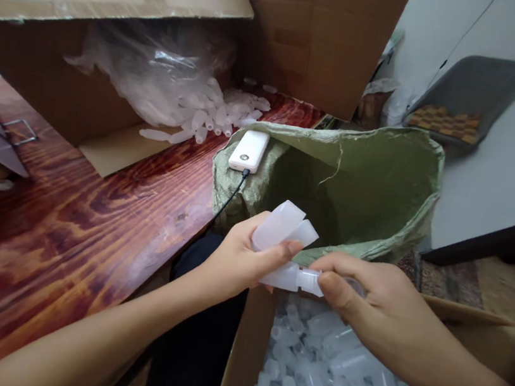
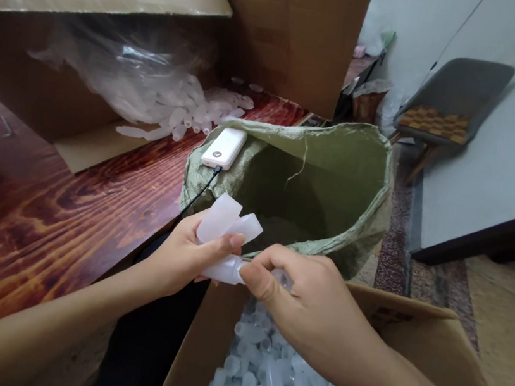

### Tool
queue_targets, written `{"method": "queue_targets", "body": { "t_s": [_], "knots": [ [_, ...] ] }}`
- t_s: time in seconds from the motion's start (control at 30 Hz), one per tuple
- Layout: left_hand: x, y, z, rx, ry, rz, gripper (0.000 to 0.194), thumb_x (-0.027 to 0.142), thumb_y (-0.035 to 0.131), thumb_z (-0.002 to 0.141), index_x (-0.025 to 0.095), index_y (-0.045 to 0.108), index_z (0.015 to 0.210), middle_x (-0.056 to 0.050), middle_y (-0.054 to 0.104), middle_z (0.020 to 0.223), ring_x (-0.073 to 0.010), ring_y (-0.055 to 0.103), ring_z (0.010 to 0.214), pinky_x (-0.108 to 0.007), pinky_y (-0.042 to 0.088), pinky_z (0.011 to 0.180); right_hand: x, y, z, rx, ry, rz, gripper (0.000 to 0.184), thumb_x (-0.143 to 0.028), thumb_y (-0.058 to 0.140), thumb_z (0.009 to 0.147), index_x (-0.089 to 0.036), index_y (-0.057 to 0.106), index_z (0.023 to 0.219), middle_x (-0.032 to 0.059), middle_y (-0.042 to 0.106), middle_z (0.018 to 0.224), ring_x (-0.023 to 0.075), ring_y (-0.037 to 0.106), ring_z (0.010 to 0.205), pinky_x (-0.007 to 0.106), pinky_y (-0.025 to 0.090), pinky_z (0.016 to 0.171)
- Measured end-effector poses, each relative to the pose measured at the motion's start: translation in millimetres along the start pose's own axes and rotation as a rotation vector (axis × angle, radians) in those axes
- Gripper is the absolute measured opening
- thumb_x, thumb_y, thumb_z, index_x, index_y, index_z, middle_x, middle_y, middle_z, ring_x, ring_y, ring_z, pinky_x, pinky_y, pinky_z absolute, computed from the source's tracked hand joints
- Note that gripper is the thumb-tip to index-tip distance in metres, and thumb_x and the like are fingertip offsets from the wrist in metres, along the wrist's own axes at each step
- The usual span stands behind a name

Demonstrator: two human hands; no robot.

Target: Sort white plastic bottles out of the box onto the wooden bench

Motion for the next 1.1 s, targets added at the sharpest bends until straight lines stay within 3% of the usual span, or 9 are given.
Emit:
{"method": "queue_targets", "body": {
  "t_s": [0.07, 0.13, 0.23, 0.4, 0.57, 0.67, 0.8, 0.97, 1.1],
  "knots": [
    [0, -0.6, 0, 0.003, -0.003, -0.001, 0.031, 0.042, 0.071, 0.082, 0.017, 0.055, 0.088, 0.005, 0.051, 0.064, -0.0045, 0.046, 0.045, -0.013, 0.038, 0.037, 1, -6, -4, 0.051, -0.058, -0.087, 0.026, -0.039, 0.046, 0.099, -0.024, 0.067, 0.095, -0.0028, 0.073, 0.079, 0.0132, 0.067, 0.063, 0.023, 0.046, 0.050],
    [0, -1.3, 1, -0.008, -0.009, -0.003, 0.032, 0.043, 0.070, 0.082, 0.017, 0.055, 0.088, 0.005, 0.051, 0.066, -0.0050, 0.048, 0.048, -0.013, 0.039, 0.039, -1, -11, -9, 0.086, -0.249, -0.210, 0.024, -0.030, 0.048, 0.097, -0.023, 0.060, 0.116, 0.0019, 0.076, 0.095, 0.0172, 0.072, 0.074, 0.026, 0.050, 0.057],
    [0, -1.8, 2, -0.034, -0.008, -0.019, 0.031, 0.042, 0.070, 0.082, 0.016, 0.055, 0.087, 0.004, 0.052, 0.068, -0.0051, 0.050, 0.051, -0.012, 0.040, 0.042, 1, -12, -16, -0.035, -0.432, -0.283, 0.038, -0.016, 0.045, 0.094, -0.024, 0.050, 0.130, 0.0022, 0.075, 0.100, 0.0173, 0.073, 0.077, 0.027, 0.051, 0.060],
    [1, -0.2, 5, -0.090, -0.029, -0.040, 0.029, 0.040, 0.070, 0.082, 0.015, 0.054, 0.084, 0.004, 0.051, 0.066, -0.0046, 0.047, 0.050, -0.012, 0.038, 0.042, 5, -20, -25, 0.023, -0.348, -0.358, 0.042, -0.014, 0.044, 0.091, -0.027, 0.050, 0.131, 0.0012, 0.075, 0.102, 0.0171, 0.073, 0.081, 0.026, 0.055, 0.067],
    [2, 0.9, 7, -0.128, -0.030, -0.091, 0.027, 0.037, 0.069, 0.083, 0.014, 0.054, 0.082, 0.003, 0.053, 0.067, -0.0044, 0.047, 0.053, -0.012, 0.038, 0.045, 8, -16, -28, -0.121, -0.295, -0.405, 0.041, -0.014, 0.044, 0.091, -0.027, 0.052, 0.128, -0.0002, 0.075, 0.092, 0.0179, 0.073, 0.072, 0.028, 0.056, 0.060],
    [2, 0.8, 7, -0.130, -0.031, -0.089, 0.027, 0.037, 0.069, 0.084, 0.014, 0.055, 0.080, 0.003, 0.053, 0.067, -0.0049, 0.047, 0.053, -0.012, 0.038, 0.045, 4, -17, -27, -0.006, -0.373, -0.411, 0.046, -0.019, 0.047, 0.090, -0.026, 0.046, 0.135, 0.0038, 0.075, 0.096, 0.0220, 0.073, 0.077, 0.032, 0.057, 0.062],
    [1, 0.7, 6, -0.129, -0.036, -0.081, 0.028, 0.040, 0.068, 0.083, 0.015, 0.056, 0.082, 0.002, 0.055, 0.067, -0.0064, 0.048, 0.051, -0.014, 0.038, 0.043, 3, -10, -23, -0.155, -0.341, -0.391, 0.042, -0.016, 0.044, 0.090, -0.025, 0.051, 0.131, 0.0022, 0.075, 0.091, 0.0204, 0.072, 0.072, 0.031, 0.056, 0.057],
    [0, 1.1, 6, -0.150, -0.031, -0.088, 0.027, 0.040, 0.070, 0.081, 0.016, 0.057, 0.080, 0.003, 0.054, 0.065, -0.0064, 0.048, 0.050, -0.014, 0.038, 0.042, -1, -12, -22, -0.041, -0.481, -0.423, 0.042, -0.017, 0.043, 0.091, -0.024, 0.049, 0.132, 0.0003, 0.070, 0.069, 0.0194, 0.067, 0.056, 0.031, 0.050, 0.049],
    [0, 0.6, 6, -0.129, -0.044, -0.078, 0.025, 0.039, 0.068, 0.083, 0.016, 0.059, 0.082, 0.002, 0.055, 0.066, -0.0072, 0.049, 0.049, -0.015, 0.039, 0.040, 1, -11, -17, -0.118, -0.369, -0.463, 0.031, -0.020, 0.045, 0.094, -0.022, 0.052, 0.124, 0.0024, 0.074, 0.087, 0.0183, 0.071, 0.066, 0.031, 0.050, 0.053]
  ]
}}
Point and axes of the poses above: each hand's wrist, its own z-axis towards the middle knuckle, its own y-axis out of the palm, x = y × z, the point moved 3 cm from there along z, towards the middle knuckle
